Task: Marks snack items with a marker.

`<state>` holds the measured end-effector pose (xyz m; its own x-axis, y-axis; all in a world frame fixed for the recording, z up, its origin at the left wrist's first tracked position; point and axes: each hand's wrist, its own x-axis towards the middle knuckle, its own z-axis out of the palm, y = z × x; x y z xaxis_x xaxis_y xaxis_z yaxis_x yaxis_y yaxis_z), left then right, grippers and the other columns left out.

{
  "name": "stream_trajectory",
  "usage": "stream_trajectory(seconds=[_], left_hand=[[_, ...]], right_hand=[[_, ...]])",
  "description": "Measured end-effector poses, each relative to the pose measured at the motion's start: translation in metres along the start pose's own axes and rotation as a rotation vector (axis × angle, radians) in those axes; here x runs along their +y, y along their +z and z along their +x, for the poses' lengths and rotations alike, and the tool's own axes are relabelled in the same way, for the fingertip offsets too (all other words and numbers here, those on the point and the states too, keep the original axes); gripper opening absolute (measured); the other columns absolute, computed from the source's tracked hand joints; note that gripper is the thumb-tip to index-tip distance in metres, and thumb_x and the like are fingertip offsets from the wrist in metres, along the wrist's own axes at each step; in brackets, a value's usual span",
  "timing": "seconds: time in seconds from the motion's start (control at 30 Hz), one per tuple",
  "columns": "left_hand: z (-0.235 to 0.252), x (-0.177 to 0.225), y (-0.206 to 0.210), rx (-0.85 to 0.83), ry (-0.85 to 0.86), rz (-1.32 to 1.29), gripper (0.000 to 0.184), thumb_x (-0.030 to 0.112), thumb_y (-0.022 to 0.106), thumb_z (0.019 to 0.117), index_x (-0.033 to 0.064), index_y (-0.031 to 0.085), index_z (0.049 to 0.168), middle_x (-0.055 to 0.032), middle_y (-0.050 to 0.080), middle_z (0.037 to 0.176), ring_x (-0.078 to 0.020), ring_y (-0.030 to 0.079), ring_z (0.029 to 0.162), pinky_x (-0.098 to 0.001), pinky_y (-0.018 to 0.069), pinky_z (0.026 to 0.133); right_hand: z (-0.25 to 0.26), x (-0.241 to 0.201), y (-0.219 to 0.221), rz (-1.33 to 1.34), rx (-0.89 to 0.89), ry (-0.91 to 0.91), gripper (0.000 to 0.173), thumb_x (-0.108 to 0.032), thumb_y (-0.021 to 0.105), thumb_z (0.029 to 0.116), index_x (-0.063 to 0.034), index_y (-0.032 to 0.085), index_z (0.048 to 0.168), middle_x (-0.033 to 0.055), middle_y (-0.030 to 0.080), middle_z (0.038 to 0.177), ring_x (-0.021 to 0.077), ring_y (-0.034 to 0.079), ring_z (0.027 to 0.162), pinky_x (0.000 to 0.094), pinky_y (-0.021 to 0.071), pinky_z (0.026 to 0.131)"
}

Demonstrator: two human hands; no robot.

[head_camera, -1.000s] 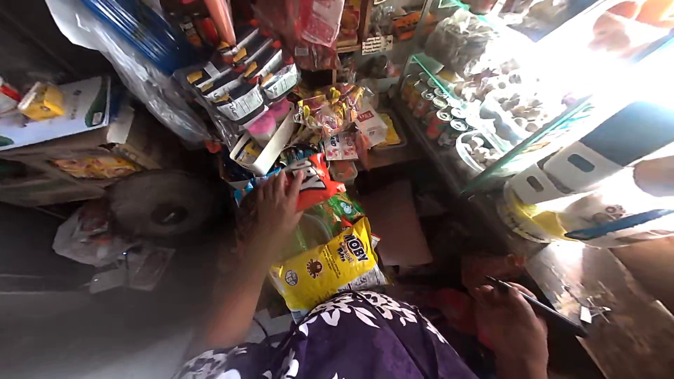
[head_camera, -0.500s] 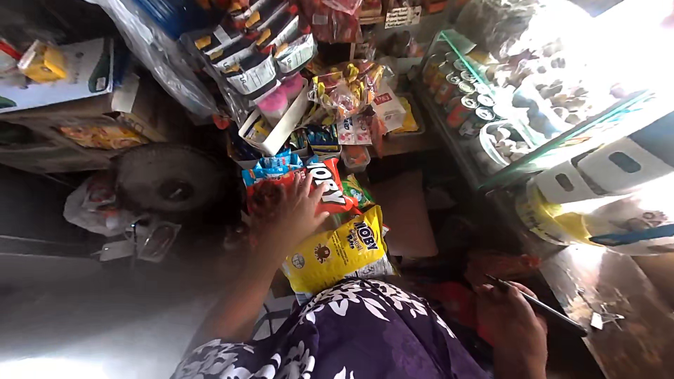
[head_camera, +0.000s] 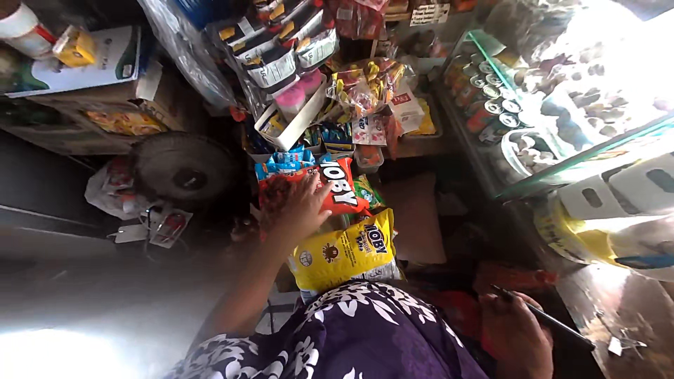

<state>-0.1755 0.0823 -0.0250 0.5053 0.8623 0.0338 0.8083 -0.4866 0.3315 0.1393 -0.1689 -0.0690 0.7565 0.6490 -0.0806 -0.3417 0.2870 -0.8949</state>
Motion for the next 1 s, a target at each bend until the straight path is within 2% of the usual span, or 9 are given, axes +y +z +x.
stream_trajectory(seconds=[0.1, 0.23, 0.33, 0.43, 0.57, 0.63, 0.83, 0.9, 1.0], left_hand=[[-0.002, 0.0, 0.001, 0.033, 0.026, -0.003, 0.058, 0.027, 0.073, 0.0942, 0.0129, 0.055, 0.148, -0.0245, 0.039, 0.158, -0.0442, 0.03, 0.15, -0.0669, 0.0283, 0.117], [0.0, 0.008, 0.002, 0.127, 0.149, -0.098, 0.043, 0.018, 0.069, 0.0966, 0.0086, 0.064, 0.138, -0.0245, 0.047, 0.152, -0.0415, 0.038, 0.146, -0.0561, 0.0334, 0.119], [0.02, 0.036, 0.001, 0.152, 0.297, -0.238, 0.034, 0.005, 0.064, 0.0966, 0.0019, 0.068, 0.13, -0.0252, 0.055, 0.143, -0.0409, 0.048, 0.139, -0.0519, 0.0398, 0.116], [0.055, 0.076, 0.015, 0.054, 0.43, -0.223, 0.03, 0.003, 0.062, 0.0975, -0.0018, 0.068, 0.127, -0.0249, 0.062, 0.135, -0.0387, 0.056, 0.133, -0.0475, 0.0429, 0.114], [0.106, 0.122, 0.047, -0.382, 0.126, 0.098, 0.043, 0.022, 0.061, 0.1022, -0.0066, 0.058, 0.135, -0.0302, 0.053, 0.139, -0.0434, 0.053, 0.13, -0.0524, 0.0465, 0.107], [0.13, 0.131, 0.066, -0.511, -0.06, 0.201, 0.069, 0.031, 0.065, 0.0999, -0.0125, 0.04, 0.148, -0.0401, 0.032, 0.153, -0.0548, 0.037, 0.14, -0.0637, 0.0405, 0.108], [0.158, 0.115, 0.101, -0.577, -0.208, 0.324, 0.11, 0.058, 0.077, 0.0828, 0.0062, 0.021, 0.162, -0.0447, 0.013, 0.158, -0.0645, 0.024, 0.142, -0.0789, 0.028, 0.106], [0.157, 0.109, 0.111, -0.604, -0.23, 0.363, 0.107, 0.059, 0.074, 0.0844, 0.0069, 0.023, 0.162, -0.0456, 0.014, 0.157, -0.0646, 0.024, 0.142, -0.0797, 0.0254, 0.107], [0.15, 0.104, 0.125, -0.598, -0.235, 0.319, 0.078, 0.034, 0.063, 0.0993, 0.0082, 0.025, 0.162, -0.0462, 0.01, 0.158, -0.0681, 0.019, 0.142, -0.0811, 0.0229, 0.107]], right_hand=[[0.0, 0.0, -0.002, 0.021, -0.04, -0.003, 0.028, -0.007, 0.034, 0.1031, -0.0152, 0.06, 0.1, -0.003, 0.073, 0.075, 0.0094, 0.071, 0.067, 0.0263, 0.0622, 0.068], [0.003, 0.002, -0.005, 0.021, -0.039, 0.0, 0.025, -0.009, 0.039, 0.1027, -0.0171, 0.063, 0.099, -0.003, 0.073, 0.076, 0.0094, 0.071, 0.068, 0.0266, 0.0622, 0.069], [0.001, 0.001, 0.001, -0.041, 0.002, 0.028, 0.027, -0.009, 0.033, 0.1042, -0.0158, 0.059, 0.101, -0.0045, 0.073, 0.076, 0.0081, 0.071, 0.069, 0.0253, 0.062, 0.069], [-0.003, 0.0, 0.008, -0.078, 0.039, 0.045, 0.028, -0.008, 0.031, 0.1048, -0.0159, 0.057, 0.101, -0.0067, 0.072, 0.076, 0.0066, 0.07, 0.068, 0.0242, 0.0616, 0.069], [-0.005, 0.003, -0.001, -0.051, 0.041, 0.01, 0.021, -0.009, 0.037, 0.1032, -0.0144, 0.057, 0.104, -0.0039, 0.072, 0.078, 0.0095, 0.071, 0.07, 0.0272, 0.0627, 0.072], [-0.006, 0.007, -0.011, -0.025, 0.067, -0.019, 0.019, -0.008, 0.039, 0.1019, -0.0139, 0.058, 0.103, -0.0029, 0.073, 0.077, 0.011, 0.072, 0.069, 0.0284, 0.0629, 0.071], [-0.017, 0.009, -0.035, 0.001, 0.207, -0.018, 0.023, -0.007, 0.037, 0.1006, -0.0127, 0.06, 0.099, -0.0027, 0.072, 0.075, 0.0102, 0.071, 0.066, 0.0263, 0.0627, 0.067], [-0.019, 0.011, -0.041, 0.012, 0.225, -0.009, 0.024, -0.007, 0.037, 0.1011, -0.0128, 0.06, 0.099, -0.0021, 0.073, 0.076, 0.0102, 0.072, 0.067, 0.0257, 0.0629, 0.066], [-0.022, 0.011, -0.044, 0.003, 0.268, 0.02, 0.022, -0.008, 0.037, 0.1019, -0.0128, 0.059, 0.1, -0.0025, 0.073, 0.073, 0.0105, 0.072, 0.065, 0.0267, 0.0633, 0.066]])
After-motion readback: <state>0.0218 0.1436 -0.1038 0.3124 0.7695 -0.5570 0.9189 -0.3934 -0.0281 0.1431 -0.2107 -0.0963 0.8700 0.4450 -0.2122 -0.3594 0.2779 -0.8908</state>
